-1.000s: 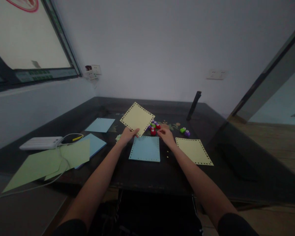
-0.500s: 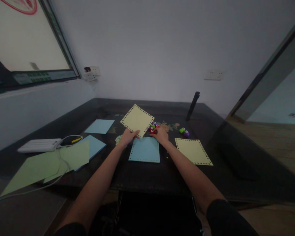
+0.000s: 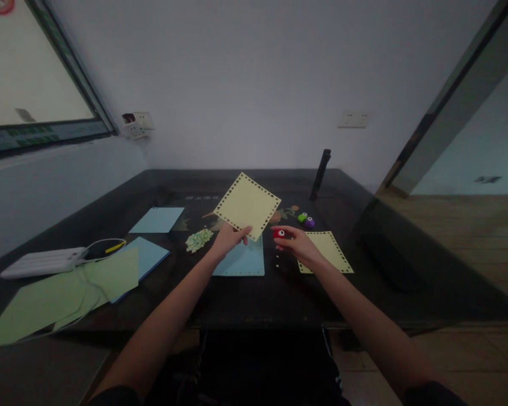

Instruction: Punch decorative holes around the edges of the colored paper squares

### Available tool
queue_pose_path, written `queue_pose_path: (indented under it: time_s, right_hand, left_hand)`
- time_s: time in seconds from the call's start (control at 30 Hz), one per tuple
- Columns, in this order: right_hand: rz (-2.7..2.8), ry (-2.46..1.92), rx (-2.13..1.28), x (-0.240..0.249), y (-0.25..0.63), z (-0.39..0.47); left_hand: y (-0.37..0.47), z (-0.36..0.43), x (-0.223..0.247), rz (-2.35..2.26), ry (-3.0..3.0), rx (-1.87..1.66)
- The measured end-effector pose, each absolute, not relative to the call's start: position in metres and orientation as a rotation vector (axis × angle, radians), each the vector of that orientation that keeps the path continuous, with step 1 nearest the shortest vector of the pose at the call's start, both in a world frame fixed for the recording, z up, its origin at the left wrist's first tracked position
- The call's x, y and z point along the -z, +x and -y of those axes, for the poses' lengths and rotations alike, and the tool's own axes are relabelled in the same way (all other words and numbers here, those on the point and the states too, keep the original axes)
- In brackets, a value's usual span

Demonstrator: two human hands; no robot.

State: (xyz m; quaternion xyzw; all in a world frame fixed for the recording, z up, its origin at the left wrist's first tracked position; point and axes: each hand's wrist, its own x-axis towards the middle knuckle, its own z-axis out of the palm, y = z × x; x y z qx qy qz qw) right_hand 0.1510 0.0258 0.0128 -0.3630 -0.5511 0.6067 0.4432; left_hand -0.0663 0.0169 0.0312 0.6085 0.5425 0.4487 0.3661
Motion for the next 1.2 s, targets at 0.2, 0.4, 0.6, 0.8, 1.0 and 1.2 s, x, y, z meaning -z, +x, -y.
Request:
queue_pose_path:
  time_s: [0.2, 0.4, 0.6, 0.8, 1.0, 1.2]
  right_hand:
    - [1.079, -0.823, -1.597, -0.009, 0.153, -0.021]
    - [0.993, -0.834, -1.626, -0.003, 0.155, -0.024]
    - [0.973, -0.861, -1.681, -0.003, 0.156, -0.023]
    - [0.973, -0.882, -1.663, -0.004, 0.155, -0.021]
    - [1.006, -0.916, -1.621, -0.004, 0.154, -0.020]
    - [1.036, -0.915, -1.577, -0.002, 0.153, -0.019]
  left_hand:
    - [-0.021, -0.019, -0.025, -1.348, 1.508, -1.337]
    - [-0.016, -0.014, -0.013, -1.322, 1.520, -1.335]
    - [-0.020, -0.013, -0.013, -1.359, 1.579, -1.341]
    - [-0.019, -0.011, -0.015, -1.400, 1.587, -1.343]
    - [-0.017, -0.008, -0.019, -1.405, 1.588, -1.317]
    - [-0.017, -0.010, -0.013, -1.381, 1.657, -1.313]
